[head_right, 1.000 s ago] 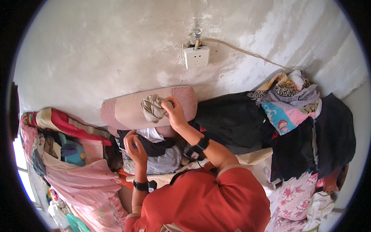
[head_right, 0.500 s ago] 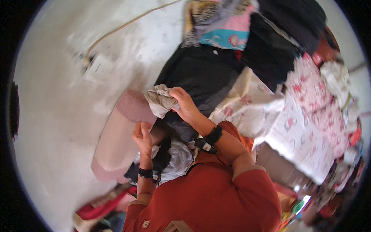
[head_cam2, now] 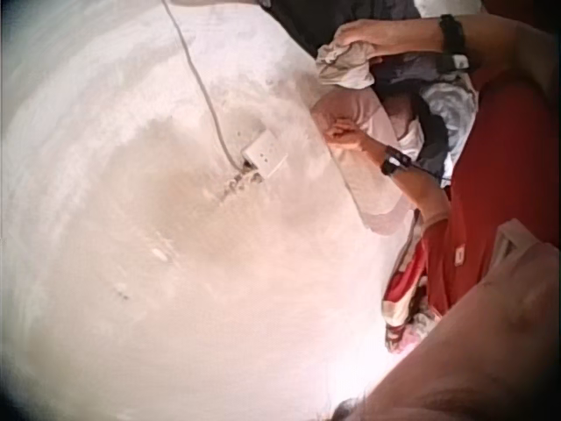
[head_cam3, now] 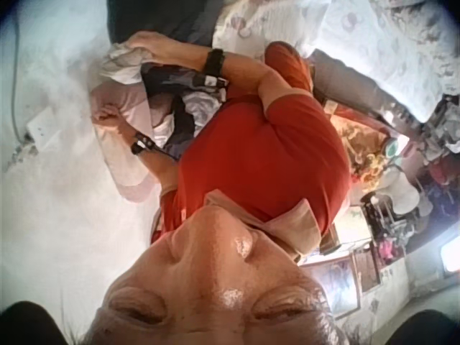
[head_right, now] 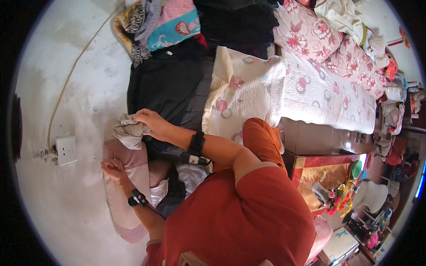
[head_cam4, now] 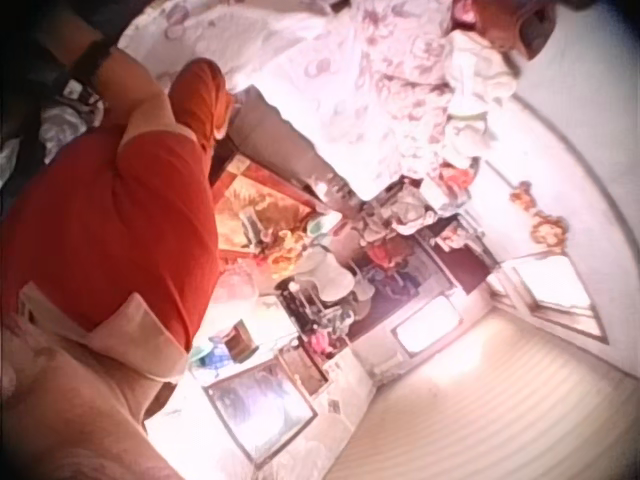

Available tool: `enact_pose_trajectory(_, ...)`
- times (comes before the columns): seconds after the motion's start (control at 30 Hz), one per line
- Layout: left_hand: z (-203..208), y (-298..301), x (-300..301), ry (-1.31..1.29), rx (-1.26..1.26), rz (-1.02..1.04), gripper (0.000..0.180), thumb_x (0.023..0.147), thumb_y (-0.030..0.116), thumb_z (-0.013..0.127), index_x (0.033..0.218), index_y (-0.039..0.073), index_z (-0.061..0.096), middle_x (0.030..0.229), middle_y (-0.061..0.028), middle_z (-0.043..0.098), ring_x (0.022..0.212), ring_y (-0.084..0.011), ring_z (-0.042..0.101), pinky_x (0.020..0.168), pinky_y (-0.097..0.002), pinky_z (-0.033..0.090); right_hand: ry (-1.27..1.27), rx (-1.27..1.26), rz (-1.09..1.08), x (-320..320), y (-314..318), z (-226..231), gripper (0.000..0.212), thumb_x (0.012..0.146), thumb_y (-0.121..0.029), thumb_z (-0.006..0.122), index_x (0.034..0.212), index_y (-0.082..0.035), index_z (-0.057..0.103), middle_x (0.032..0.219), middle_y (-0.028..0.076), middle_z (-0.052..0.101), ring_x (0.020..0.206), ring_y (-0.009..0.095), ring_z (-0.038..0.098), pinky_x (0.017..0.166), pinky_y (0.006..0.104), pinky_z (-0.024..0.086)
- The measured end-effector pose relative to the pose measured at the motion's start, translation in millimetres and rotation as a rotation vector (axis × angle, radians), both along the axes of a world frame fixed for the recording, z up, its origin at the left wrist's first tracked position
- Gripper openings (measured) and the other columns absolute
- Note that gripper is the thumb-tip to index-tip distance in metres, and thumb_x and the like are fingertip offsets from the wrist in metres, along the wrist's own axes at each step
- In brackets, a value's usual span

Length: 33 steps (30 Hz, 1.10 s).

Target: The person wipes a low table with a cloth, then moves to a wall and wipes a power outlet with the same cloth. The person remains seated on the floor throughout the task.

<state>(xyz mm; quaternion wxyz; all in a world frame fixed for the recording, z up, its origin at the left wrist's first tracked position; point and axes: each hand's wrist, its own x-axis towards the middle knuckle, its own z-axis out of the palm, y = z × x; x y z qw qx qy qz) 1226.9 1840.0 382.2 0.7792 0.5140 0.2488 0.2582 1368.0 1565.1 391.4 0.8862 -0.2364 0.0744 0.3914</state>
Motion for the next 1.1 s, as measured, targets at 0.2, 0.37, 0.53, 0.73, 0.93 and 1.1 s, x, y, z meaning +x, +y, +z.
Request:
enact_pose_trajectory(0.2,-38.4,-8.1,45.3,0.2,0.08,-0.019,0.045,0.1,0.039,0.047,0.064,0.015,0.034,0.051,-0.0029,0.035,0.042,-0.0129,0.03,0.038,-0.0262,0.022,-0.009,0.062,-0.094,18.4,-39.4,6.3,0.019,0.093,-0.018,0.067,0.108,-0.011,0.057,0.097,0.001,0.062,0.086,0.012,0.061,0.07,0.0287,0.052)
enact_pose_trajectory(0.37,-53.9,7.6,54.0,0.305,0.104,-0.025,0.042,0.097,0.038,0.05,0.065,0.015,0.035,0.053,-0.0028,0.037,0.042,-0.0138,0.031,0.038,-0.0261,0.023,-0.021,0.043,-0.196,29.8,-71.6,-14.8,0.02,0.092,-0.017,0.068,0.106,-0.01,0.056,0.097,0.001,0.062,0.086,0.011,0.061,0.072,0.0283,0.051)
enact_pose_trajectory(0.53,-39.5,-2.9,58.5,0.299,0.117,-0.039,0.043,0.095,0.035,0.05,0.061,0.015,0.033,0.052,-0.0023,0.036,0.042,-0.0139,0.031,0.037,-0.026,0.022,0.028,0.049,-0.226,27.8,-68.2,-19.6,0.022,0.091,-0.018,0.07,0.106,-0.011,0.055,0.097,0.0,0.061,0.088,0.011,0.06,0.075,0.0321,0.051)
enact_pose_trajectory(0.73,-42.4,5.7,42.6,0.248,-0.024,-0.056,0.043,0.096,0.036,0.05,0.062,0.015,0.033,0.053,-0.0022,0.037,0.043,-0.0129,0.031,0.038,-0.0252,0.023,-0.006,0.003,-0.174,8.3,-43.6,-3.8,0.022,0.092,-0.019,0.069,0.107,-0.01,0.055,0.095,0.001,0.06,0.086,0.011,0.06,0.074,0.0304,0.051)
enact_pose_trajectory(0.93,-50.3,-0.9,39.1,0.125,0.039,-0.104,0.043,0.099,0.04,0.049,0.067,0.014,0.037,0.053,-0.0025,0.037,0.046,-0.0124,0.033,0.04,-0.0252,0.023,-0.08,0.004,-0.111,-4.5,-32.7,-9.9,0.018,0.095,-0.018,0.066,0.107,-0.009,0.056,0.096,0.002,0.061,0.084,0.013,0.061,0.07,0.0306,0.052)
enact_pose_trajectory(1.1,-31.4,-19.7,41.2,0.059,0.077,-0.134,0.043,0.102,0.038,0.044,0.068,0.013,0.039,0.055,-0.0019,0.039,0.047,-0.013,0.036,0.043,-0.0263,0.028,-0.064,-0.06,-0.075,-9.2,-28.4,-1.8,0.016,0.096,-0.019,0.064,0.108,-0.011,0.055,0.097,0.001,0.06,0.087,0.013,0.06,0.074,0.0314,0.052)
